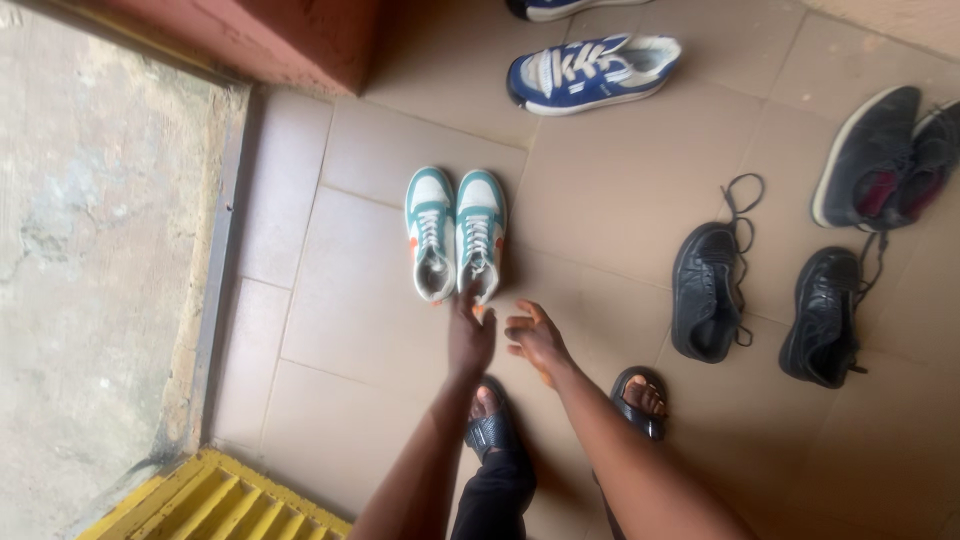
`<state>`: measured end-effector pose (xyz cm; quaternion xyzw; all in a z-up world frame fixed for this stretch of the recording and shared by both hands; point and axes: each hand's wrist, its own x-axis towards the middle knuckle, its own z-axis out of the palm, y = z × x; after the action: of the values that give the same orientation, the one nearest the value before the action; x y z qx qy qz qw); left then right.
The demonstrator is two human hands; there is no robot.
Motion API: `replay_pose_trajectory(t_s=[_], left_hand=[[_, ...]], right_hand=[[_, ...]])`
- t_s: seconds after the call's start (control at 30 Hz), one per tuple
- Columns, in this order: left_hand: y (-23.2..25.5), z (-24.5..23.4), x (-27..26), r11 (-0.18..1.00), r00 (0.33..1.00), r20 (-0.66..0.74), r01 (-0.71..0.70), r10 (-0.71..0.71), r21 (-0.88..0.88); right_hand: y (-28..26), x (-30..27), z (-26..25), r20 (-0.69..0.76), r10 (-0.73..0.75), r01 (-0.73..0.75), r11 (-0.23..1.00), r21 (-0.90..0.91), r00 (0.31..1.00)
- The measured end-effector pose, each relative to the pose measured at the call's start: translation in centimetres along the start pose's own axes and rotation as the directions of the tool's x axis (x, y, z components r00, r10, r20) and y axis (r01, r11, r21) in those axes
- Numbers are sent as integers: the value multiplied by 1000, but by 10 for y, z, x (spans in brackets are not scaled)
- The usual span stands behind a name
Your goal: The person ties the laces of a pair of teal and white sneakers, then moves to a black shoe and threads a new lace through its eyelets, pulling and adjusting the lace to secure it.
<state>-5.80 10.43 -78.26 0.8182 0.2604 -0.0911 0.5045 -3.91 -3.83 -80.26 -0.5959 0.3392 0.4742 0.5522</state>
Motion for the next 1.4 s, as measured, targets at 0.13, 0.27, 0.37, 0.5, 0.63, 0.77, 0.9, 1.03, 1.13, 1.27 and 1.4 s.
replay_pose_trajectory(t_s=[0.13,0.27,0.37,0.5,0.63,0.77,0.9,1.03,1.13,1.27,1.4], left_hand=[[64,50,-49,955,915,347,265,-205,-133],[120,95,-67,914,874,426,348,-235,-210],[152,124,-66,920,863,476,311,-168,-239],[180,158,-87,823,814,527,463,-246,-331],[223,208,-109,788,785,526,534,-328,-306],[239,249,-125,787,779,519,547,-353,-286],[223,297,-119,817,810,476,506,-341,-276],[186,331,-112,812,813,457,515,-360,-276],[146,349,-110,894,819,423,446,-389,-40],[90,365,-118,979,888,457,-36,-60,198],[61,367,-126,968,782,576,138,-237,211]], right_hand=[[8,-65,-37,-86,-95,115,957,267,992],[-4,-102,-93,-229,-70,183,833,523,971],[-17,-120,-135,-261,-186,297,815,498,947],[-15,-131,-185,-258,-160,261,865,429,953],[-16,-138,-256,-227,-204,259,934,247,952],[-10,-131,-310,-196,-169,179,983,31,966],[5,-103,-355,-223,-270,250,962,-113,937],[15,-75,-373,-238,-428,216,772,-599,872],[21,-61,-382,-204,-474,185,651,-736,857],[27,-38,-378,-202,-304,50,655,-754,931],[30,-19,-372,-150,-247,53,658,-751,957]])
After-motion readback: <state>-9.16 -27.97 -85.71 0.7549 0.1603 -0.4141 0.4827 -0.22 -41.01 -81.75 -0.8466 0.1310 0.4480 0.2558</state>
